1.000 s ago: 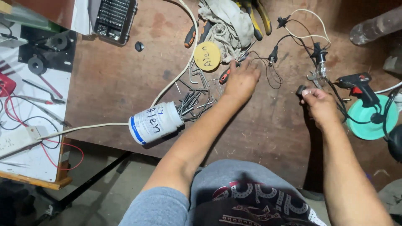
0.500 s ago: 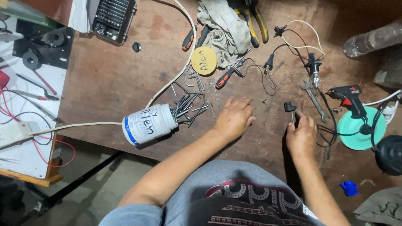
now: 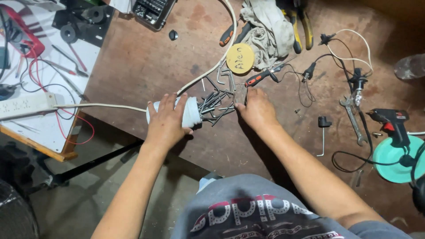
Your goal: The person gathers hex keys from a plastic container and places them on the table. They open a compartmentalized box of screws and fasteners, select a bolt, and attempt to thread it into a black plastic fitting. After trying several bolts, they use a screwdriver to tighten a bolt into the fitting.
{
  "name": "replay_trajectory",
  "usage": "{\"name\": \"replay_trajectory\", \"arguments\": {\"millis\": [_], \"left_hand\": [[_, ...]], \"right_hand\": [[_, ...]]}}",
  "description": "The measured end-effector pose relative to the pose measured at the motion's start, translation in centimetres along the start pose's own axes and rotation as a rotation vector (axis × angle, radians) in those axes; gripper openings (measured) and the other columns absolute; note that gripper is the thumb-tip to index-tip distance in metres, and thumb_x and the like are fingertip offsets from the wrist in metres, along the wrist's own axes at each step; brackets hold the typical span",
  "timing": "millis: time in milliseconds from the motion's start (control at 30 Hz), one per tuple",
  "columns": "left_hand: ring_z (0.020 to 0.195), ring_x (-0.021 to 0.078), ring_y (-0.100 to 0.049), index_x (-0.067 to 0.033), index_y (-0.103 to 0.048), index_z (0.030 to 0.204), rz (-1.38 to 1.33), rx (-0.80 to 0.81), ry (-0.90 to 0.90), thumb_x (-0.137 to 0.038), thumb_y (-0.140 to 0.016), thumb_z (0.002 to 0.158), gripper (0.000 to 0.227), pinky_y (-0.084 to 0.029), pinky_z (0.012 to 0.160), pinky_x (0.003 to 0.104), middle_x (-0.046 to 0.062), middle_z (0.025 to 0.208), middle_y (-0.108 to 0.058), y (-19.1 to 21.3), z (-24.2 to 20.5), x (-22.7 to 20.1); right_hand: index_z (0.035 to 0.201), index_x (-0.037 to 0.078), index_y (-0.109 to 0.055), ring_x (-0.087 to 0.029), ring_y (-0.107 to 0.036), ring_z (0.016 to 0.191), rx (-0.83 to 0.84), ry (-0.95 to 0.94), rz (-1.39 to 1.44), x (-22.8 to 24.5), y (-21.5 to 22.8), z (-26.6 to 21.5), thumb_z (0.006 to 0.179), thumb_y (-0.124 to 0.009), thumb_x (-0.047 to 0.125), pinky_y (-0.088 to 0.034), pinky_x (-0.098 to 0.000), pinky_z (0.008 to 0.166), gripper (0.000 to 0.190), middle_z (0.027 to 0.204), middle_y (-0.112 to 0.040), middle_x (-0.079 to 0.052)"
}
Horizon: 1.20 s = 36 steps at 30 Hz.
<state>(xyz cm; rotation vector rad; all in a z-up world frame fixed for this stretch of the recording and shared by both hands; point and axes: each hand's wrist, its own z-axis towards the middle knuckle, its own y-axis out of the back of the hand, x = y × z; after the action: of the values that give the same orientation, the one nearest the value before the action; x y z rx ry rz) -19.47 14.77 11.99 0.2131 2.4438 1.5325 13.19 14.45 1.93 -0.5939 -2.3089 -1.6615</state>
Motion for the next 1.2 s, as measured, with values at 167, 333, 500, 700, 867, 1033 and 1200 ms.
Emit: {"name": "replay_trajectory", "arguments": {"millis": [167, 333, 500, 700, 867, 1033, 1200], "left_hand": [[0.166, 0.0498, -0.048, -0.0304, -0.029, 0.188, 0.089, 0.036, -0.098, -0.052, -0.112, 0.070, 0.146, -0.024, 0.126, 0.091, 0.025, 0.175, -0.052, 0.6, 0.8, -0.4], [0.156, 0.0494, -0.059, -0.0293, -0.046, 0.178, 0.089, -0.093, -0.283, -0.048, -0.109, 0.078, 0.120, -0.037, 0.125, 0.074, 0.027, 0.160, -0.062, -1.7, 1.8, 0.0], [0.148, 0.0518, -0.065, -0.0178, -0.047, 0.180, 0.025, -0.218, -0.388, -0.054, -0.105, 0.080, 0.122, -0.042, 0.124, 0.069, 0.032, 0.150, -0.067, -2.9, 1.2, 0.7], [0.146, 0.0536, -0.063, -0.0059, -0.048, 0.176, 0.010, -0.258, -0.379, -0.048, -0.107, 0.075, 0.124, -0.040, 0.125, 0.070, 0.035, 0.150, -0.065, -4.3, 1.6, 0.1], [0.144, 0.0553, -0.065, -0.0036, -0.048, 0.175, -0.024, -0.318, -0.377, -0.045, -0.109, 0.074, 0.124, -0.042, 0.124, 0.072, 0.037, 0.148, -0.065, -4.3, 1.3, -1.0], [0.146, 0.0543, -0.065, -0.0073, -0.052, 0.174, -0.120, -0.462, -0.383, -0.048, -0.110, 0.065, 0.130, -0.045, 0.125, 0.071, 0.035, 0.150, -0.066, -5.4, 1.4, -1.6], [0.156, 0.0473, -0.063, -0.0093, -0.047, 0.181, -0.523, -0.725, -0.387, -0.037, -0.113, 0.061, 0.139, -0.049, 0.133, 0.062, 0.027, 0.166, -0.058, -4.8, 0.1, -1.1]], "right_hand": [[0.131, 0.001, -0.074, -0.042, -0.083, 0.109, -0.177, 0.165, -0.219, 2.1, -4.7, 2.7, 0.092, -0.092, 0.025, -0.070, -0.0478, 0.096, 0.048, 0.113, -0.074, -0.017], [0.118, 0.012, -0.071, -0.040, -0.088, 0.101, -0.095, 0.125, -0.172, 2.8, -4.4, 2.0, 0.102, -0.077, 0.025, -0.072, -0.0506, 0.088, 0.022, 0.100, -0.081, -0.013], [0.161, 0.007, -0.066, -0.054, -0.068, 0.142, 0.018, 0.232, -0.071, 7.6, 2.1, -0.5, 0.090, -0.092, 0.016, -0.062, -0.0688, 0.113, 0.076, 0.156, -0.065, -0.023], [0.155, 0.017, -0.078, -0.049, -0.083, 0.122, 0.211, 0.451, -0.275, 11.1, 1.9, 0.2, 0.089, -0.092, 0.008, -0.072, -0.0560, 0.098, 0.068, 0.164, -0.062, -0.020], [0.129, 0.011, -0.084, -0.043, -0.087, 0.107, 0.213, 0.505, -0.206, 7.9, -2.0, 2.8, 0.092, -0.092, 0.013, -0.071, -0.0540, 0.092, 0.038, 0.124, -0.080, -0.016], [0.105, 0.014, -0.087, -0.039, -0.087, 0.095, 0.213, 0.362, -0.014, 8.2, -0.5, 2.0, 0.095, -0.089, 0.022, -0.070, -0.0498, 0.082, 0.013, 0.094, -0.083, -0.013], [0.102, 0.012, -0.089, -0.020, -0.074, 0.050, 0.395, 0.221, 0.364, 13.2, 6.6, -0.1, 0.107, -0.075, 0.017, -0.060, -0.0345, 0.050, 0.015, 0.064, -0.076, -0.010]]}}
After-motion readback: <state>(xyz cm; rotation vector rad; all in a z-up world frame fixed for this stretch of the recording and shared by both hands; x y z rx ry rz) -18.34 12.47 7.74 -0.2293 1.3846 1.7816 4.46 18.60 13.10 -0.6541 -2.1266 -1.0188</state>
